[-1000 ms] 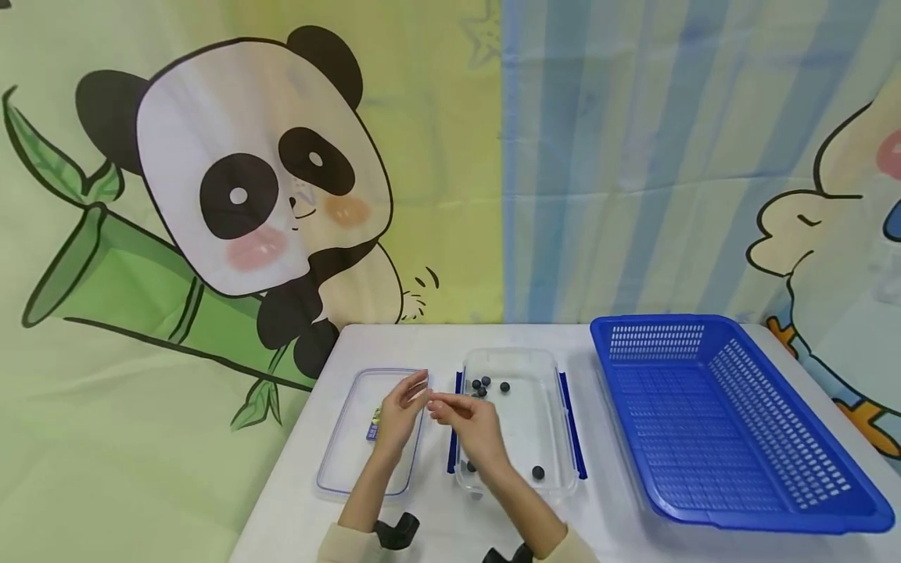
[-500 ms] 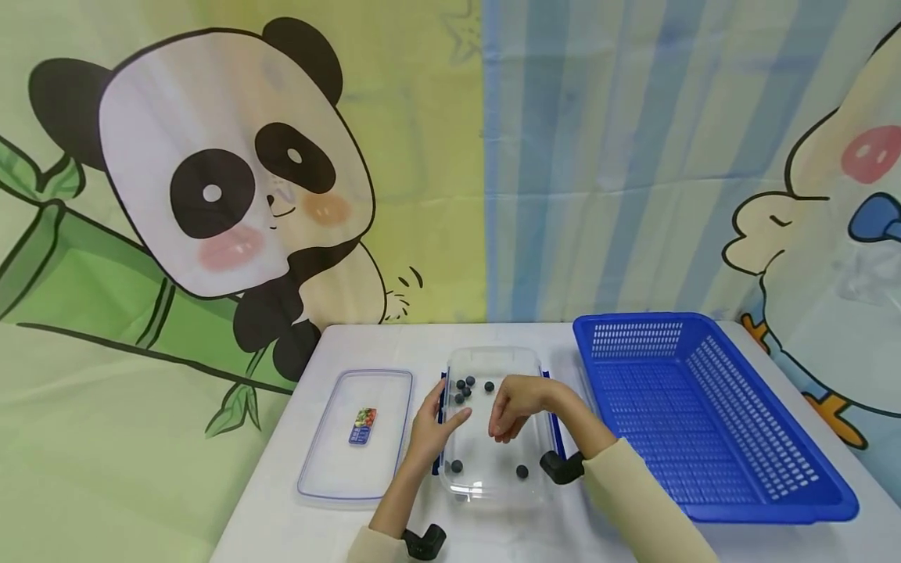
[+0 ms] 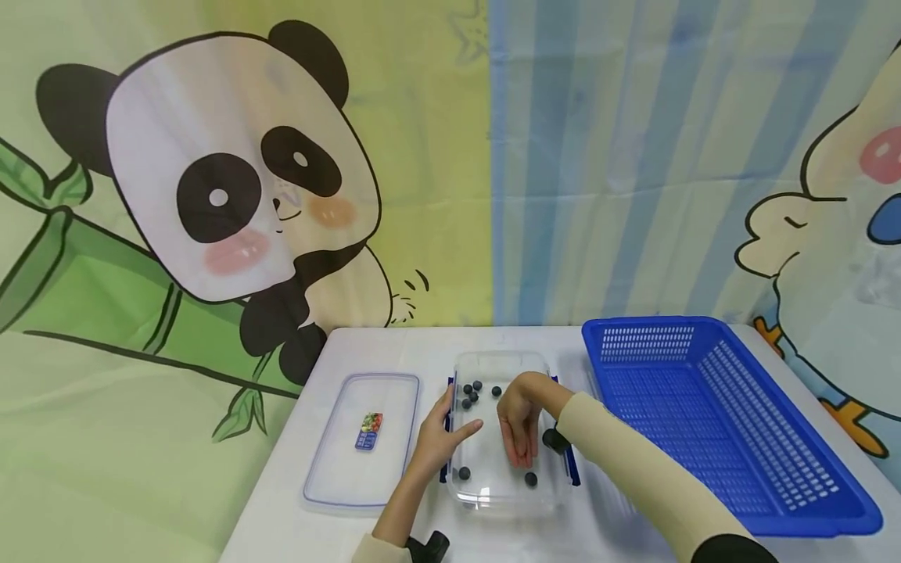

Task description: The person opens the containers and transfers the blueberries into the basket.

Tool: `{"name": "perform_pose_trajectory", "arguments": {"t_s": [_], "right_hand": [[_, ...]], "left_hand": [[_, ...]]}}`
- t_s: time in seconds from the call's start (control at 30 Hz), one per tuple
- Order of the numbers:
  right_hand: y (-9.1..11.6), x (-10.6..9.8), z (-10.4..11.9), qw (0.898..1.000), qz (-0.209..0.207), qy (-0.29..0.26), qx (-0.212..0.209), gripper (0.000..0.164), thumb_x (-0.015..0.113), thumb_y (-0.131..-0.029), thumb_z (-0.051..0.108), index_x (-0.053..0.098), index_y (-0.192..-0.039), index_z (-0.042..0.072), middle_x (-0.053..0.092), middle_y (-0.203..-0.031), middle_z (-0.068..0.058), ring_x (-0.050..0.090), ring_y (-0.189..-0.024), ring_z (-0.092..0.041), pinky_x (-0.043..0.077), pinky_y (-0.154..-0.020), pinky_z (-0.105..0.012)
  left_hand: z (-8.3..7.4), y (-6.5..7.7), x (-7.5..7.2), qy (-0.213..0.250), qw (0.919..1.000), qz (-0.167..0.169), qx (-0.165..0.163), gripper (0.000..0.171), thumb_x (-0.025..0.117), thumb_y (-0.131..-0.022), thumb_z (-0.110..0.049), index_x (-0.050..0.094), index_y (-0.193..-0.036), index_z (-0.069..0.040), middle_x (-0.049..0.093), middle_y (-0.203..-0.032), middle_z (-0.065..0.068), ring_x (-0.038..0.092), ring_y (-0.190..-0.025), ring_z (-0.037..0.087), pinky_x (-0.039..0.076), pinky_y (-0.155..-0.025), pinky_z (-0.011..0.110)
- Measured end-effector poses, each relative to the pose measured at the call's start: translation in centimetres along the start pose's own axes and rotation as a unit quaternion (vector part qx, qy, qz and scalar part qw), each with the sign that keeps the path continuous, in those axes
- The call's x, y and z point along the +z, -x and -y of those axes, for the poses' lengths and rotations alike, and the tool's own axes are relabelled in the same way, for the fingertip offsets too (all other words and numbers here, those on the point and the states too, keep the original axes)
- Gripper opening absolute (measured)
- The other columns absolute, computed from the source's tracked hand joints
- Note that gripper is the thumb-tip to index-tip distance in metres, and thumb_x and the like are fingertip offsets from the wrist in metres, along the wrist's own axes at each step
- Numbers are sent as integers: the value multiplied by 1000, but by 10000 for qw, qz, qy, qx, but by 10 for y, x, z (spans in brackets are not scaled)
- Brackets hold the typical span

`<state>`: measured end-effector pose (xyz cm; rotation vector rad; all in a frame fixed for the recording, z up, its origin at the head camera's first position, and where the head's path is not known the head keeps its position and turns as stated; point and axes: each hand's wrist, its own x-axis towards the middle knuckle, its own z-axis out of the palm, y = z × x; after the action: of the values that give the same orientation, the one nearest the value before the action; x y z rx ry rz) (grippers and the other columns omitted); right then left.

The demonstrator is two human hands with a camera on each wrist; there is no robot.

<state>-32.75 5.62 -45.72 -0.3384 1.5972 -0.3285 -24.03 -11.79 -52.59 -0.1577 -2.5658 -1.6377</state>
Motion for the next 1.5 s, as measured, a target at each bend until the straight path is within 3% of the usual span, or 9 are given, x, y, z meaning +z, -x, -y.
{"name": "perform_pose_trajectory", "arguments": {"t_s": [0.2,0.33,0.57,0.77,1.07,1.5], "right_hand": [[-20,-5,-3,9973,263,154,675,16,59,-85,-6,71,-95,-3,68,-96,-19,66,-90,-26,54,-84,-32],[-27,-6,-3,9953,362,269,860,17,58,-86,-7,71,-95,-3,68,-96,-18,66,-91,-24,55,-82,-31],[-40,-7,-4,9930,500,438,978,18,58,-86,-5,72,-95,0,68,-98,-16,66,-91,-22,55,-81,-27],[-55,-3,-8,9900,903,248,1055,19,55,-88,-5,70,-99,-3,67,-102,-19,65,-94,-25,54,-84,-29],[-56,6,-4,9826,1347,567,1151,25,49,-91,-6,66,-108,-3,65,-107,-18,64,-98,-23,52,-88,-29],[-58,13,-2,9815,1211,642,1339,25,49,-91,-8,68,-106,-1,67,-104,-16,66,-92,-22,53,-85,-29]], "left_hand": [[0,2,2,-1,9999,86,-59,88,74,-76,-39,29,-144,-6,32,-146,14,26,-134,33,23,-110,48],[1,1,1,-40,9999,67,-120,91,74,-74,-45,29,-144,-8,32,-146,12,26,-134,32,24,-110,47],[-2,2,-3,-95,9999,69,-113,93,74,-73,-47,29,-144,-7,31,-146,12,26,-134,33,25,-109,47],[0,2,-1,-90,9998,78,-133,92,74,-74,-45,28,-144,-8,31,-147,12,25,-134,32,24,-110,47],[1,0,-1,-75,9999,15,68,90,75,-75,-40,29,-143,-4,31,-146,14,26,-134,34,25,-109,48],[-1,1,-2,-14,10000,85,-23,92,75,-75,-42,28,-144,-4,29,-147,16,25,-134,34,24,-110,48]]}}
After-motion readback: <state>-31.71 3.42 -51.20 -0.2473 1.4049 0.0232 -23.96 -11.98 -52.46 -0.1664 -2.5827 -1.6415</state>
